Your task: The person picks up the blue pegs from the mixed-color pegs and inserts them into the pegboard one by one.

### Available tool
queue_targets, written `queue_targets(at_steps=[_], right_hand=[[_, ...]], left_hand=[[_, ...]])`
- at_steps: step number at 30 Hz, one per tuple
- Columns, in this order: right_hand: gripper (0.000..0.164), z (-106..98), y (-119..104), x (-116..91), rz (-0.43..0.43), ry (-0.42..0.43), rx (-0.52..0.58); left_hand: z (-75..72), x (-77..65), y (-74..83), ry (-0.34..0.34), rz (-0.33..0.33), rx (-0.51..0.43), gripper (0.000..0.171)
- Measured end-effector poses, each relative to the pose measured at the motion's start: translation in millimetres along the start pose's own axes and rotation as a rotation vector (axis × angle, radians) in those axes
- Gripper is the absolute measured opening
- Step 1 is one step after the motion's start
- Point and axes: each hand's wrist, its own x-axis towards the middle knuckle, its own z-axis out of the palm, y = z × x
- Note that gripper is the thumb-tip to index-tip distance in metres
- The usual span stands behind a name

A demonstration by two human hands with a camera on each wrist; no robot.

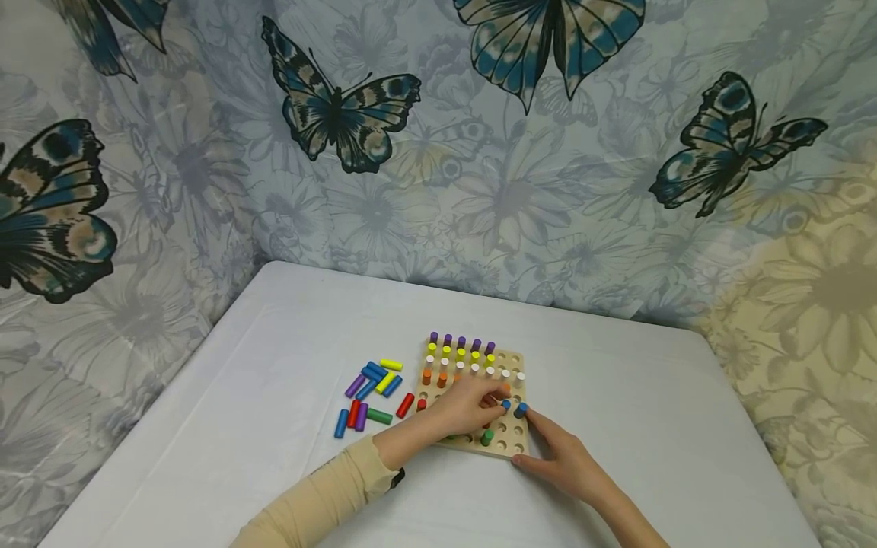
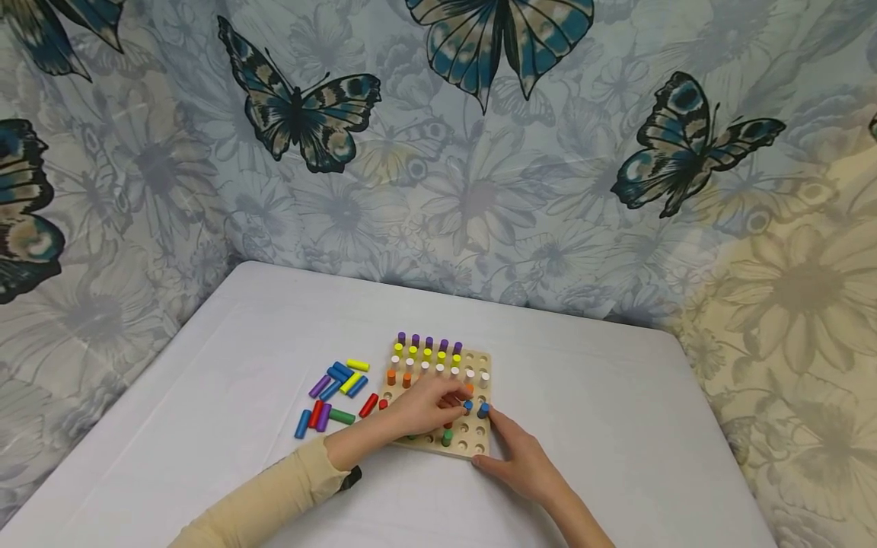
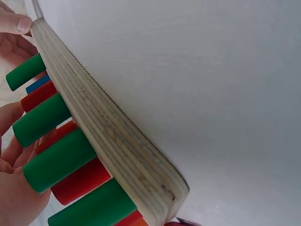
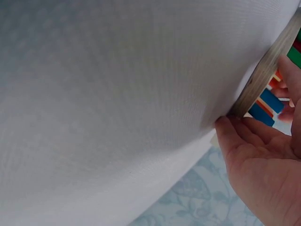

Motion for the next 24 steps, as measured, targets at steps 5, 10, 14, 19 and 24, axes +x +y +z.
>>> queue_targets(at_steps=[5,10,14,19,24], right_hand=[[0.084,1,0,1,0.001,-0.001,-0.002],[0.086,1,0,2,0.013,-0.006,-0.009],[0.086,0,0,2,0.018,-0.009,-0.008],[0.085,0,0,1,0.004,-0.004,-0.002],[0.084,0,-1,2,0.003,-0.007,-0.006]], left_hand=[[-4.6,-4.1,-3.4,0.049,0.022,-0.019,0.019],[-11.5,-10.2,-9.0,0.095,0.023,-0.107,0.017],[-17.3,-14.4,-9.7,0.110,0.016,-0.177,0.019],[-22.2,-18.5,-11.1,0.127,0.006,-0.243,0.019],[-27.8,-24.0,-13.8,0.150,-0.030,-0.322,0.018]])
